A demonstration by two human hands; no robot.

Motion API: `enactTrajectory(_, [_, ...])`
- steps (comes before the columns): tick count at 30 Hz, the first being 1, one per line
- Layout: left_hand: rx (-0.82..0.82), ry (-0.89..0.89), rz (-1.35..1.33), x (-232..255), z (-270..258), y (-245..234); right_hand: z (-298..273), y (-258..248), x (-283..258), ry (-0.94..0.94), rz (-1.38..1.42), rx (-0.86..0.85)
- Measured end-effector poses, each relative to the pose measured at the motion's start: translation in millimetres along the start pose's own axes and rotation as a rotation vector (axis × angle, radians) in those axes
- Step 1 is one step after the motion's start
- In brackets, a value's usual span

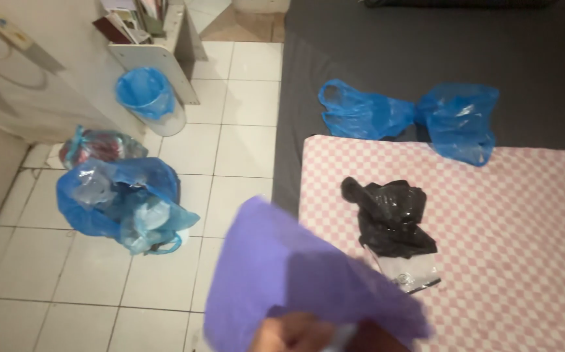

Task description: The person is folding plastic shopping bags and putting them into a clear zip-lock bag for storage.

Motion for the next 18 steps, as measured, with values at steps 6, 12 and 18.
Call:
enactTrajectory(6, [-0.434,0.410,0.130,183,37,22,7,-7,-5,0.051,0.061,-0.001])
enactTrajectory(12, [0.088,-0.220,0.042,77,72,8,-9,-38,23,0.182,0.090,0.045])
enactTrajectory(18, [0.167,-0.057,0.025,66,98,56,-172,-117,212,0.764,0.452,0.262])
Point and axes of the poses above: each hand's wrist, its own z-axis towards the middle knuckle, its own y-axis out of the palm, x = y × z, the point moved 8 cm from there along z, towards the middle knuckle, and after that the axes turned 5 degrees about y, right-handed, at the moved point
